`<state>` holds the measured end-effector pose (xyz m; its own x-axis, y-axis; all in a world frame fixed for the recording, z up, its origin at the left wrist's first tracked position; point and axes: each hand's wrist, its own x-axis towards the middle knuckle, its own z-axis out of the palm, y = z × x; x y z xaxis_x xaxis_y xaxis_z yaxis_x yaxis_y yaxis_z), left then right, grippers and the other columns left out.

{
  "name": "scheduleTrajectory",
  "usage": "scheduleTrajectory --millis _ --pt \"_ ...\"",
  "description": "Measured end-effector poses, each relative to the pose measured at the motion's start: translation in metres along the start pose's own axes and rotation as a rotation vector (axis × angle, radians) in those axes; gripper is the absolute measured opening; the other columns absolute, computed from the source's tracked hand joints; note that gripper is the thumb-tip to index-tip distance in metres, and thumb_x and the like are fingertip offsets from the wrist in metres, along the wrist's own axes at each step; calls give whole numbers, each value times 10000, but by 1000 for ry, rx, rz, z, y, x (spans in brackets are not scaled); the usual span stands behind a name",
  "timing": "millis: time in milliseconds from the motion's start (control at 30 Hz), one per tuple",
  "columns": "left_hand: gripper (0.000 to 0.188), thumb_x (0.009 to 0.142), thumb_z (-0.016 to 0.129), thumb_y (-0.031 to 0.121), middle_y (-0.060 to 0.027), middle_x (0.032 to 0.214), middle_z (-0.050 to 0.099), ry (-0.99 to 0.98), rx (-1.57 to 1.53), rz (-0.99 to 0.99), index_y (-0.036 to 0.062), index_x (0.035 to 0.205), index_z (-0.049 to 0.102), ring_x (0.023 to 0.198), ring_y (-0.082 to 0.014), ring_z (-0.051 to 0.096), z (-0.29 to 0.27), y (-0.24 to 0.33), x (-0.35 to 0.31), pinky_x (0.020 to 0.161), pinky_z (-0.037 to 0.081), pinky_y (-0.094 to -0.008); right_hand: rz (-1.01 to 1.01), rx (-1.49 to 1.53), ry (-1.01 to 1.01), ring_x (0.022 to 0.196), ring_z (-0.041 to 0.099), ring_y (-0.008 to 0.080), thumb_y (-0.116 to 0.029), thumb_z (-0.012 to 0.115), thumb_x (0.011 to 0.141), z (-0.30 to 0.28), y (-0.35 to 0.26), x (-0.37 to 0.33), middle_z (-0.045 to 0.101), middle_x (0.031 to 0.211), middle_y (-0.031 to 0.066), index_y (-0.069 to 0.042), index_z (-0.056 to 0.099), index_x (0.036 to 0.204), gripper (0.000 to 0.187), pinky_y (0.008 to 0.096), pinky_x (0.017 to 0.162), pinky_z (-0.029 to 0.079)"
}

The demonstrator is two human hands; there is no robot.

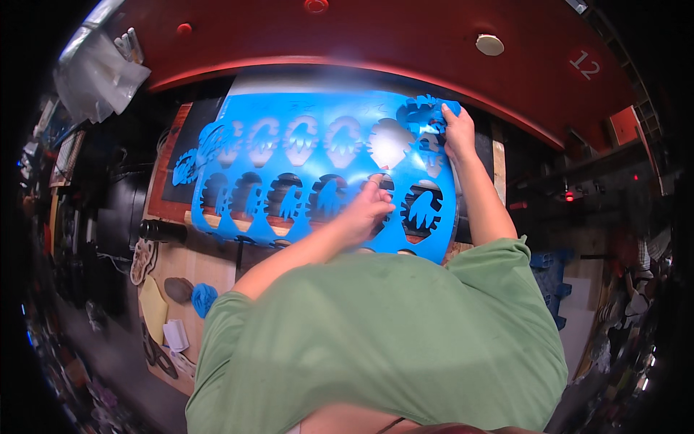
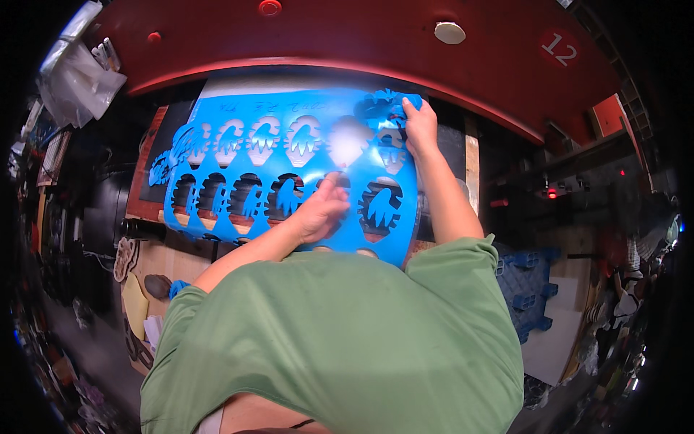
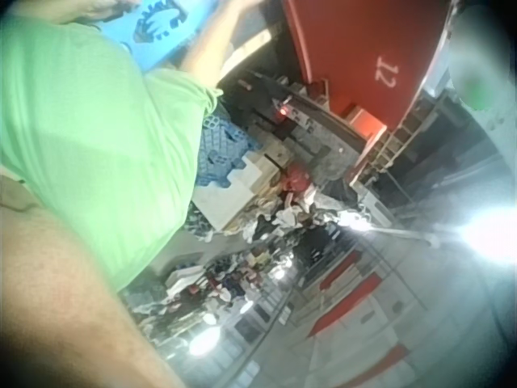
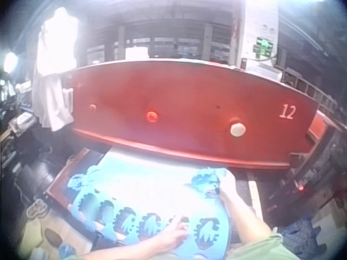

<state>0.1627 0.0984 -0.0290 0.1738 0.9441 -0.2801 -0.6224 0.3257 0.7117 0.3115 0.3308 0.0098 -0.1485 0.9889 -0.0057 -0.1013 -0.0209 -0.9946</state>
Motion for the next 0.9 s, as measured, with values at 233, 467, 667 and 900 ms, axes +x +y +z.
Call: scheduleTrajectory --millis 233,467,667,900 --pt "609 873 617 21 -5 994 477 -18 22 -67 135 1412 358 832 -106 522 -24 16 -13 650 451 -256 -157 185 229 699 610 119 -197 548 1017 -18 -13 48 635 937 36 -63 562 1098 157 266 608 522" --pt "631 941 618 131 -73 1241 551 -121 331 -221 54 1501 338 1022 -158 617 3 59 -46 765 528 -281 -305 -105 90 805 606 73 -256 625 983 -21 -47 1 662 962 17 -37 627 1124 261 256 726 518" --pt "343 921 655 124 -55 1072 667 382 673 330 31 1249 625 936 -140 653 -114 176 -104 802 525 -258 -128 -275 -125 844 608 98 -289 625 976 41 -60 -22 660 918 16 -50 649 1065 256 267 781 486" --pt "464 847 724 304 -221 1148 644 1051 1713 152 2 1189 636 1091 -380 597 -233 233 -115 940 476 -453 -154 -244 -344 823 577 102 -271 606 983 181 -72 -34 656 899 20 -53 639 1050 230 279 769 468"
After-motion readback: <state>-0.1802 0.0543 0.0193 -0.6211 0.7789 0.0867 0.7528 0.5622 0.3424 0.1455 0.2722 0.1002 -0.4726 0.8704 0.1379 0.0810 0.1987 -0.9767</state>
